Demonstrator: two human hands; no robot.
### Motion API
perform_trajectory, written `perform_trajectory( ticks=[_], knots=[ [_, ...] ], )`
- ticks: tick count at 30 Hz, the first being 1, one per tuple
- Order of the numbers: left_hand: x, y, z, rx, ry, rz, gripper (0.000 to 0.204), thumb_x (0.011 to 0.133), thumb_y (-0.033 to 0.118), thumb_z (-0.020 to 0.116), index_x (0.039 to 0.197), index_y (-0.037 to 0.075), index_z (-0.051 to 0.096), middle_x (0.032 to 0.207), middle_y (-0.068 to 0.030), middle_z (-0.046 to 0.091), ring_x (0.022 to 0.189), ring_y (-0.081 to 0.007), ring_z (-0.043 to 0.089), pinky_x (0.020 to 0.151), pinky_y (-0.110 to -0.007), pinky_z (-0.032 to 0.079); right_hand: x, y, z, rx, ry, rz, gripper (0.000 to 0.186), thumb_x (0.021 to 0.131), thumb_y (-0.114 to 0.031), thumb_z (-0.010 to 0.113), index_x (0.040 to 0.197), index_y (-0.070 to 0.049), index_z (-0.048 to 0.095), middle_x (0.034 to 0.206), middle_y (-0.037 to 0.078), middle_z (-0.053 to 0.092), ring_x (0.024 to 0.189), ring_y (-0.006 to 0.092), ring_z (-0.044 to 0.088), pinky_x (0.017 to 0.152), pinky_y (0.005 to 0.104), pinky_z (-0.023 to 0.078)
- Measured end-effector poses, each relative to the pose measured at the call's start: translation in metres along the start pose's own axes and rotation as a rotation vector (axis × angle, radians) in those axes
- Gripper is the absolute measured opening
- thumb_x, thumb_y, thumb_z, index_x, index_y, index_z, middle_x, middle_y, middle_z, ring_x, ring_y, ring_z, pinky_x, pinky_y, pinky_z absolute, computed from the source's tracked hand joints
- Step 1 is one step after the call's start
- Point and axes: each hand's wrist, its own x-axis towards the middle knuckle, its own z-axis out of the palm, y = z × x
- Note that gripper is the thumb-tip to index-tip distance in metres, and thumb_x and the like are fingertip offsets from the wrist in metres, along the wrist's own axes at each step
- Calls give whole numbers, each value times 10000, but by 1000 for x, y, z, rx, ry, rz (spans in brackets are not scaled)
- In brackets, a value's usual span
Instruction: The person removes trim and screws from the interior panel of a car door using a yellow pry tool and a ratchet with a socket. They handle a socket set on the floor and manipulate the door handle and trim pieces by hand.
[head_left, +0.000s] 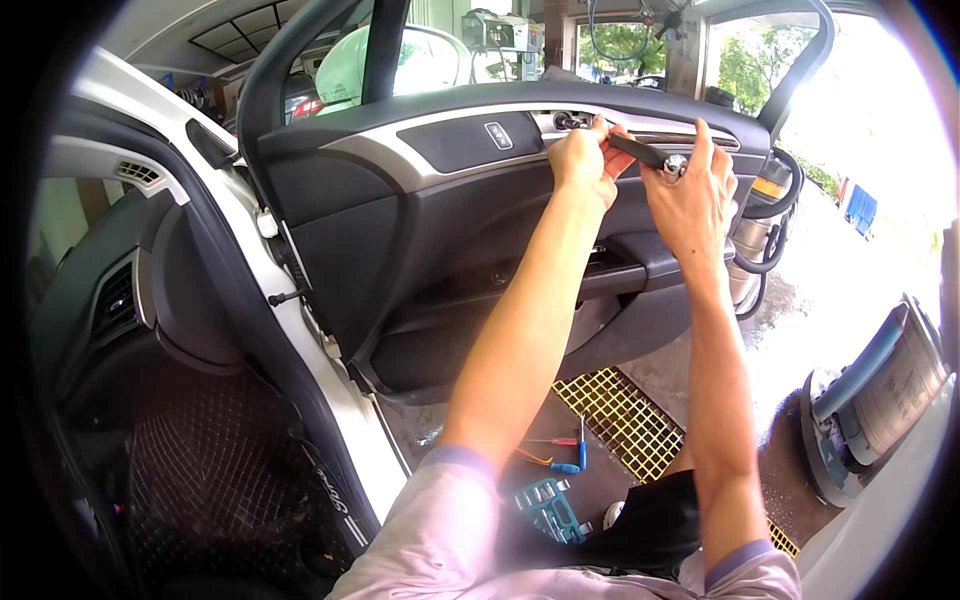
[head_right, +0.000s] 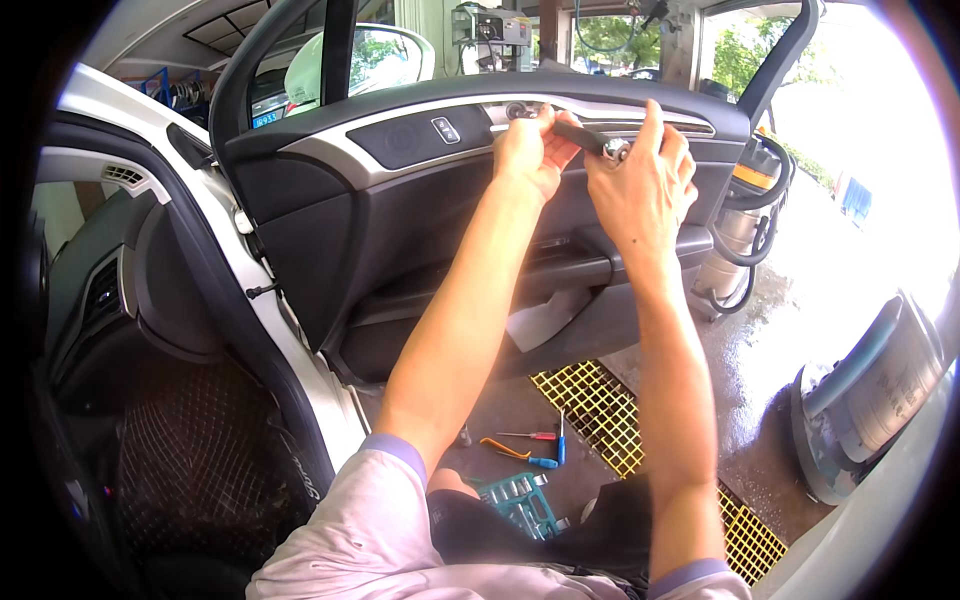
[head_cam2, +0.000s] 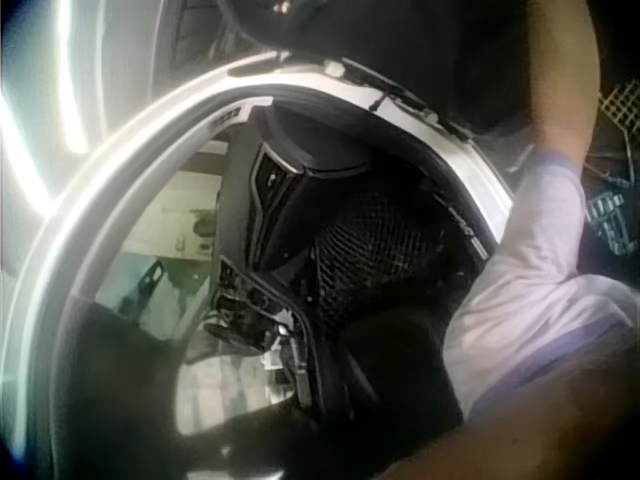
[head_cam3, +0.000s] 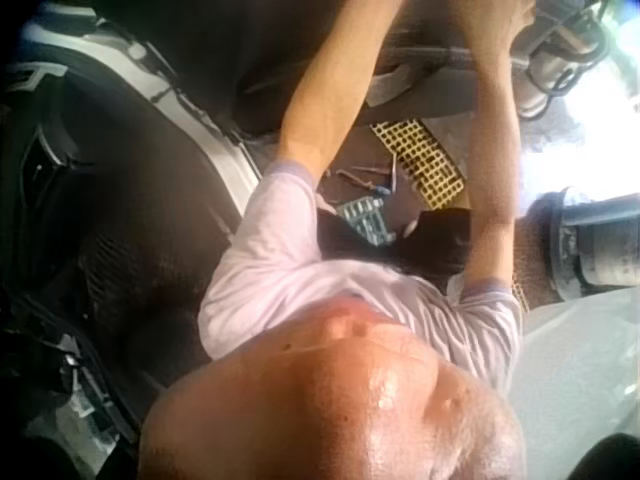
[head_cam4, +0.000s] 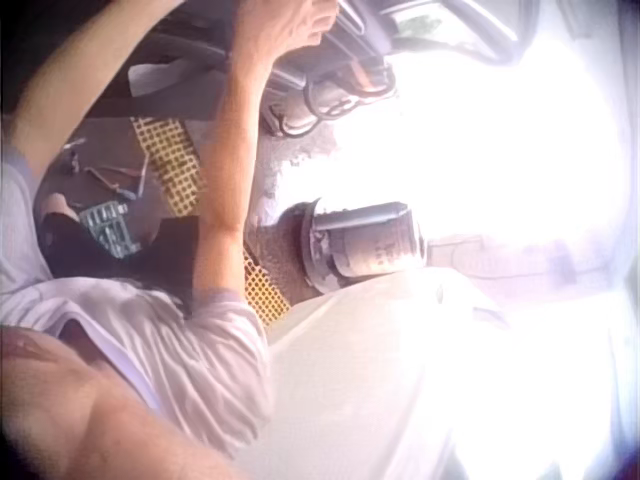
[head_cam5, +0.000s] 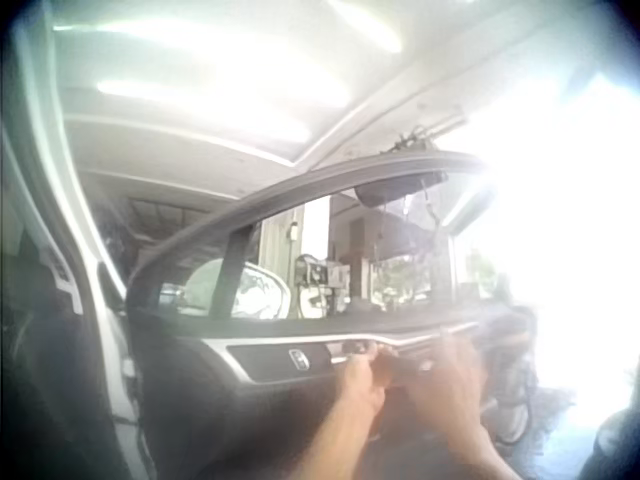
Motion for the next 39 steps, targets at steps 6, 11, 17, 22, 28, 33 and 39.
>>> perform_trajectory(
  ticks=[6, 11, 17, 22, 28, 33, 39],
  knots=[
    [4, 3, -6, 51, -1, 3, 142, 1011, 130, 570, 1033, -4, 614, 886, -124, 685, 769, -234, 692, 676, -379, 593, 9, -12, -45, -137, -610, 179, 812, 801, -636, 721, 1240, 25, 556, 1111, 265, 643, 969, 432, 677, 805, 503, 545],
    [3, 1, 0, 80, -20, -32, 167, 1014, 133, 569, 1085, -16, 594, 923, -134, 690, 825, -241, 696, 739, -377, 603, -28, 3, -40, -20, -216, 96, 673, 796, -583, 758, 1168, -43, 603, 1031, 174, 655, 863, 393, 692, 706, 472, 545],
    [1, 8, -2, 84, 9, -4, 169, 1013, 103, 563, 1078, -51, 588, 942, -157, 671, 820, -256, 690, 754, -385, 617, -67, -10, -28, 184, 43, 59, 513, 746, -373, 874, 1088, -83, 625, 918, 82, 604, 689, 275, 621, 599, 404, 500],
    [-2, 5, 0, 111, 1, -2, 168, 1016, 110, 561, 1076, -44, 590, 952, -159, 673, 826, -262, 693, 750, -391, 613, -98, -30, -40, 1063, -76, 670, 419, 915, -409, 735, 976, -4, 647, 727, 17, 578, 557, 124, 552, 502, 261, 442],
    [2, -7, 4, 84, 26, -7, 156, 1025, 151, 554, 1051, 6, 604, 933, -141, 696, 825, -256, 696, 736, -395, 589, -53, -14, -48, 1763, -277, 1375, 794, 951, -683, 518, 1190, 72, 567, 1054, 122, 682, 790, 169, 654, 595, 256, 500],
    [9, -12, -3, 50, 5, 34, 185, 1023, 143, 565, 975, -30, 613, 838, -127, 675, 695, -234, 688, 603, -387, 613, -39, -21, -37, 1896, -492, 1425, 713, 980, -617, 532, 1266, 35, 524, 1147, 152, 634, 924, 213, 669, 699, 256, 561],
    [7, -13, -1, -27, -12, 19, 164, 1028, 144, 548, 991, -5, 605, 868, -119, 678, 702, -222, 684, 615, -377, 590, -13, -12, -21, 1958, -247, 1417, 297, 998, -304, 615, 1090, -25, 571, 980, 145, 625, 891, 258, 696, 725, 292, 615]
  ],
)
